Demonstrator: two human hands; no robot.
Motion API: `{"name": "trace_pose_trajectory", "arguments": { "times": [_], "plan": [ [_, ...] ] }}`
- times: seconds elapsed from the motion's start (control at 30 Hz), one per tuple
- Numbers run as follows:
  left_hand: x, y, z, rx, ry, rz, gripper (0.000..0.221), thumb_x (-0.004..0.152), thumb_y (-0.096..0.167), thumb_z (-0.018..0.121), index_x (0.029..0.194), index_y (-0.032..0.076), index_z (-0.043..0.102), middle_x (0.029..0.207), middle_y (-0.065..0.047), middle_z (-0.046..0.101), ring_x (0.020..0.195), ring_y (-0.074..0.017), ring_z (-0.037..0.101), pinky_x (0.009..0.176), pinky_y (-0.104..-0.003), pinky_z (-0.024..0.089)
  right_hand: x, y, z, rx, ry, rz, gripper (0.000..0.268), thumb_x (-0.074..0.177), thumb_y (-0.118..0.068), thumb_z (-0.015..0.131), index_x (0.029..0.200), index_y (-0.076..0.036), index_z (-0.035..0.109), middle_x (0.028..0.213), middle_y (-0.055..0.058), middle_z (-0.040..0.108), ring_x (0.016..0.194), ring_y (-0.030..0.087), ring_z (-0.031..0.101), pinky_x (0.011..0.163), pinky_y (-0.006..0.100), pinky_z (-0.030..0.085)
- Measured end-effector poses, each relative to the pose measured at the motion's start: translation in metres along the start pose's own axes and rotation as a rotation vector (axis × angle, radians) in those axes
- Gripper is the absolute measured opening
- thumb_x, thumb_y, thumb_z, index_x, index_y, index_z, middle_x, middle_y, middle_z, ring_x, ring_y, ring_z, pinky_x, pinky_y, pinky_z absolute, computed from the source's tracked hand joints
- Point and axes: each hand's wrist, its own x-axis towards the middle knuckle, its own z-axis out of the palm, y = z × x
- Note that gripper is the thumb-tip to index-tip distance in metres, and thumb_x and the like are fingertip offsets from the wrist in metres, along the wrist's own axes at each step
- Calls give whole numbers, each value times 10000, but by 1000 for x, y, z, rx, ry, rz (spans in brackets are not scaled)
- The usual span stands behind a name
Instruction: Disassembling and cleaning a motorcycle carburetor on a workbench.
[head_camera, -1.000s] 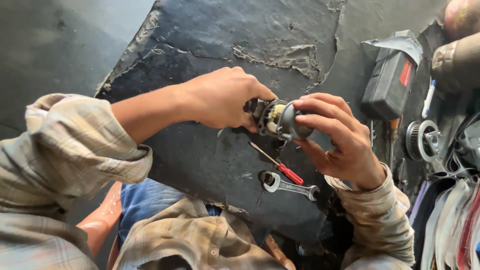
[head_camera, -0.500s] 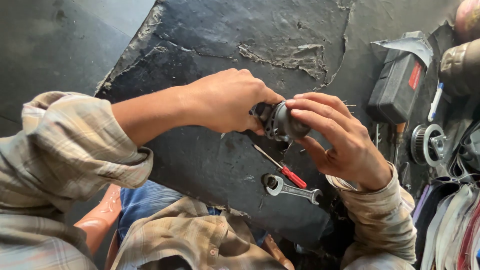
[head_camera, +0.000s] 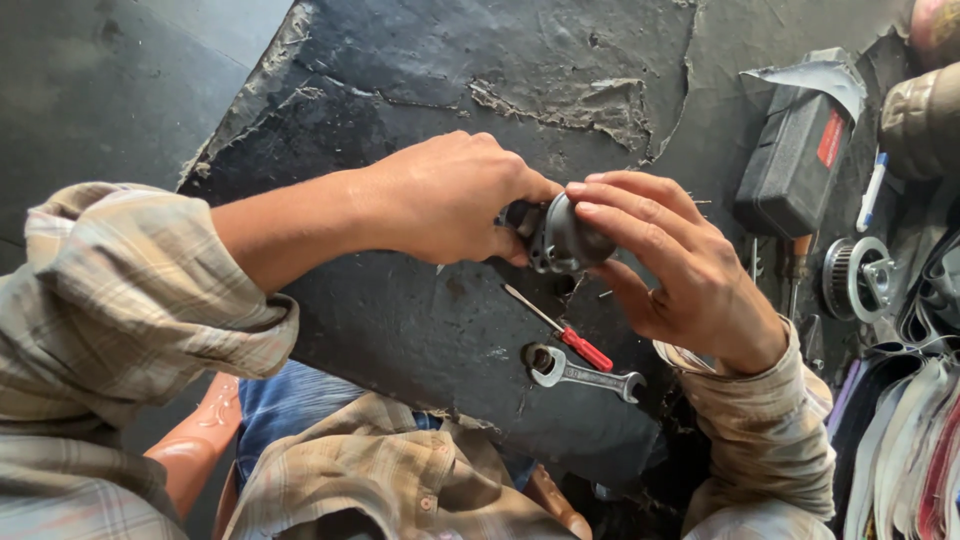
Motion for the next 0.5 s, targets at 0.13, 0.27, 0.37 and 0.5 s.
{"name": "trace_pose_trajectory", "arguments": {
  "times": [0.13, 0.27, 0.37, 0.5],
  "plan": [
    [0, 2, -1, 9, -5, -11, 560, 749, 281, 827, 1284, 198, 686, 898, -160, 757, 855, -347, 728, 788, -460, 541, 0, -1, 0, -2, 7, 13, 596, 812, 47, 816, 1348, 2, 560, 1407, 161, 615, 1332, 386, 600, 1111, 471, 530],
    [1, 2, 0, 18, -8, -35, 580, 755, 289, 828, 1306, 195, 675, 879, -167, 755, 847, -346, 731, 788, -457, 543, 1, -5, -2, -51, -14, 11, 505, 808, 50, 814, 1279, -33, 652, 1398, 161, 618, 1312, 372, 591, 1074, 458, 539],
    [2, 4, -1, 12, -8, -69, 589, 764, 305, 825, 1319, 193, 662, 879, -162, 756, 833, -334, 736, 786, -450, 548, 0, -7, -3, -76, -4, 17, 474, 824, 49, 814, 1268, -47, 679, 1397, 151, 620, 1308, 359, 591, 1065, 442, 550],
    [1, 4, -1, 0, -9, -84, 585, 772, 310, 819, 1322, 196, 658, 882, -152, 762, 819, -314, 744, 788, -442, 552, 0, -9, -2, -102, -7, 13, 460, 823, 41, 814, 1258, -54, 698, 1394, 155, 616, 1300, 367, 582, 1048, 437, 551]
  ]
}}
